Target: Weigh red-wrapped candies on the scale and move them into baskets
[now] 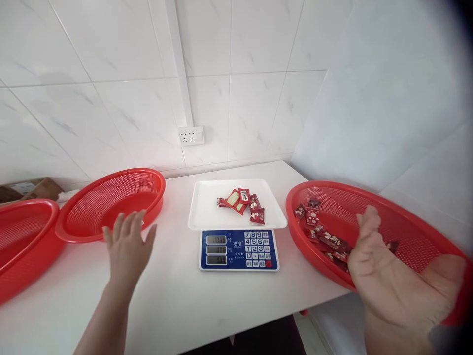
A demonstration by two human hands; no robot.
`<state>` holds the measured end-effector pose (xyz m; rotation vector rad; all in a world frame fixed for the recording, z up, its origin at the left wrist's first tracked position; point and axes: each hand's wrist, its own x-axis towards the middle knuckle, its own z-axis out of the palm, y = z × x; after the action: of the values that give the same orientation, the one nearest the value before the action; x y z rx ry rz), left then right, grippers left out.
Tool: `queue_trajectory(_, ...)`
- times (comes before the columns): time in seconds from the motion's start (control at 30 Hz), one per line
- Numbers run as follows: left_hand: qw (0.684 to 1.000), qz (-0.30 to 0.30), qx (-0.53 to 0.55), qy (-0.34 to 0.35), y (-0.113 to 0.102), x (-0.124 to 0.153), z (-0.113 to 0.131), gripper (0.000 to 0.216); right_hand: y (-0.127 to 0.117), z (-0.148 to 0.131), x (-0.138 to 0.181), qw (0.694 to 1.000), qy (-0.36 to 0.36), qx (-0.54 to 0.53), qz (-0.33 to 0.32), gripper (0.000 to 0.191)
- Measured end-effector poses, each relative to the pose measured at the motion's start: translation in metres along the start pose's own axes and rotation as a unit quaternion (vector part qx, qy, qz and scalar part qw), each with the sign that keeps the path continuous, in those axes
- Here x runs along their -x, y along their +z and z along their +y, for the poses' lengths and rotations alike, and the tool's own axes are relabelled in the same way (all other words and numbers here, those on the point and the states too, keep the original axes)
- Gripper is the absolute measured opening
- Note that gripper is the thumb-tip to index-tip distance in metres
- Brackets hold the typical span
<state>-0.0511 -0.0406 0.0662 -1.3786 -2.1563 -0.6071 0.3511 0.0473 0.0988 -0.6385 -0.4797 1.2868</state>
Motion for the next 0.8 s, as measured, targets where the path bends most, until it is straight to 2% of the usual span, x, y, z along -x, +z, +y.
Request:
queue_trajectory(0.07,0.993,-0.083,-0.041,-0.075,-0.001,-0.009,-0.018,0.051,0.0,0.0,0.0,0.999,0.008,0.038,0.007,0.061)
queue_trajectory(0.13,0.983,-0.151,-0.047,-0.089,0.0,-0.012,-0.03,0.055,-0.007,0.004,0.001,0.996,0.015,0.084,-0.026,0.062)
queue_trajectory(0.17,0.981,-0.166,-0.047,-0.084,0.001,-0.011,-0.033,0.056,-0.012,0.009,0.002,0.993,0.021,0.1,-0.054,0.06)
queue_trajectory(0.23,0.984,-0.161,-0.044,-0.065,0.004,-0.007,-0.034,0.053,-0.02,0.022,0.004,0.983,0.043,0.133,-0.12,0.053)
queue_trajectory(0.33,0.988,-0.15,0.006,-0.021,0.009,0.0,-0.023,0.046,-0.026,0.048,0.011,0.947,0.083,0.222,-0.218,0.041)
queue_trajectory(0.43,0.983,-0.161,0.078,0.034,0.014,0.002,0.002,0.041,-0.03,0.073,0.02,0.911,0.074,0.32,-0.248,0.036)
queue_trajectory(0.53,0.975,-0.153,0.133,0.095,0.02,-0.006,0.039,0.037,-0.039,0.094,0.024,0.907,0.026,0.37,-0.199,0.03)
queue_trajectory(0.63,0.948,-0.162,0.191,0.198,0.029,-0.023,0.082,0.031,-0.055,0.11,0.022,0.906,-0.018,0.391,-0.162,0.029)
queue_trajectory(0.7,0.928,-0.186,0.2,0.255,0.035,-0.038,0.11,0.037,-0.066,0.118,0.019,0.907,-0.027,0.395,-0.146,0.03)
queue_trajectory(0.8,0.893,-0.245,0.189,0.326,0.045,-0.061,0.145,0.061,-0.078,0.124,0.018,0.915,-0.025,0.384,-0.122,0.032)
